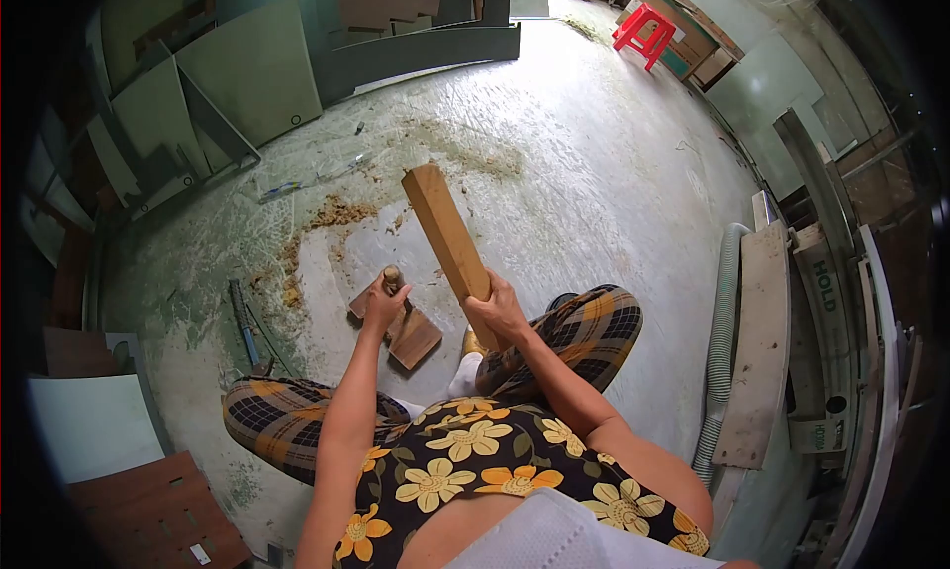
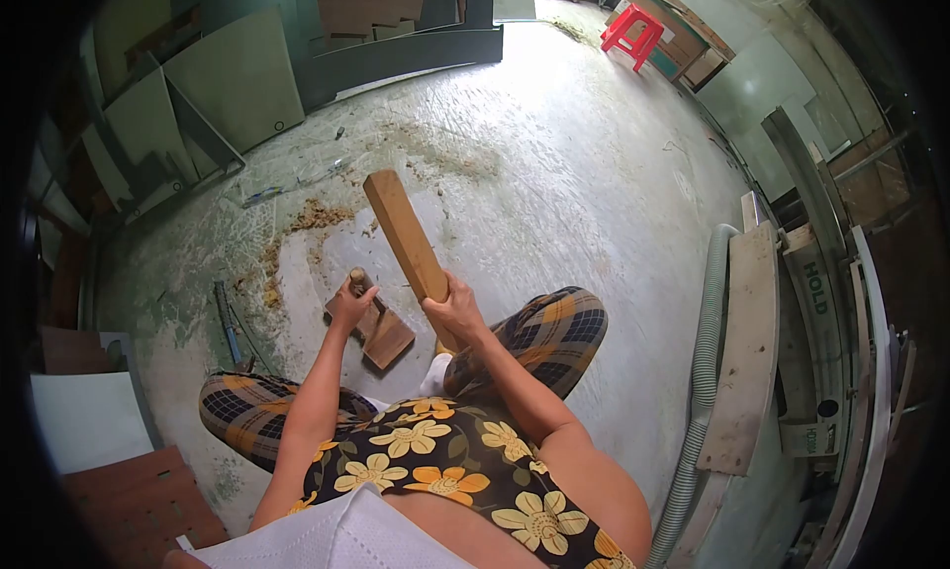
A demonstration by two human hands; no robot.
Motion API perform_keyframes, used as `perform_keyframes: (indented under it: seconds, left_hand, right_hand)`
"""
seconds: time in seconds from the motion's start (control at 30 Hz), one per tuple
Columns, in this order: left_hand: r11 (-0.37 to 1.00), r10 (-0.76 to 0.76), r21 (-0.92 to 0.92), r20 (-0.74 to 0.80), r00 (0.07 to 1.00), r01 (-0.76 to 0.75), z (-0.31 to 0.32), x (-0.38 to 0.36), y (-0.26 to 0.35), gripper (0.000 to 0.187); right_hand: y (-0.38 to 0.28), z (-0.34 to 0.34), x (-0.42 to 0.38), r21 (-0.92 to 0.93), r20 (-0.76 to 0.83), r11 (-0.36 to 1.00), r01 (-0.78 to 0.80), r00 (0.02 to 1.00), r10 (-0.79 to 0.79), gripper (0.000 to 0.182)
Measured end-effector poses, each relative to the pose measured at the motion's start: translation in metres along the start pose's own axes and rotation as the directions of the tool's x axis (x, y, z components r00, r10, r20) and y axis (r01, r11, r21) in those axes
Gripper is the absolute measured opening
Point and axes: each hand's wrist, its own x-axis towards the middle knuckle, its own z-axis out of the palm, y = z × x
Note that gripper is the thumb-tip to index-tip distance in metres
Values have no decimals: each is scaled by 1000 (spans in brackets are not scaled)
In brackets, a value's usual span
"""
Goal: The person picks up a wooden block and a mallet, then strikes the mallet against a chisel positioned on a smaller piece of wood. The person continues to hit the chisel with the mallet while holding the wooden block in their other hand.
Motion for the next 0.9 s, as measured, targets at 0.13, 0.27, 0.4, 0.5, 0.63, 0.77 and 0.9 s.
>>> perform_keyframes:
  seconds: [0.13, 0.27, 0.4, 0.5, 0.63, 0.77, 0.9]
  left_hand:
    - [994, -107, 39, 49, 993, 105, -2, 1, 2, 45]
    - [987, -140, 85, 14, 990, 139, 9, 7, -34, 45]
    - [993, -118, 11, 59, 991, 117, 9, 12, -41, 46]
    - [993, -119, 17, 60, 991, 118, 10, 14, -46, 45]
    - [983, -168, 78, 54, 984, 164, 12, 21, -43, 47]
    - [965, -244, 113, 42, 969, 238, 13, 23, -41, 51]
    - [965, -252, 77, 30, 967, 249, 18, 22, -36, 46]
  right_hand:
    - [7, 12, -4, 60, -26, 996, -62, 998, 63, 54]
    - [13, 15, -4, 74, -42, 997, -39, 998, 42, 55]
    - [15, 15, -5, 39, -58, 999, -21, 998, 23, 55]
    - [11, 12, -8, 57, -37, 997, -53, 998, 55, 59]
    - [9, 10, -11, 92, -62, 994, -54, 996, 60, 61]
    - [4, 5, -14, 138, -63, 988, -72, 995, 81, 53]
    - [9, 2, -13, 152, -97, 986, -61, 992, 76, 50]
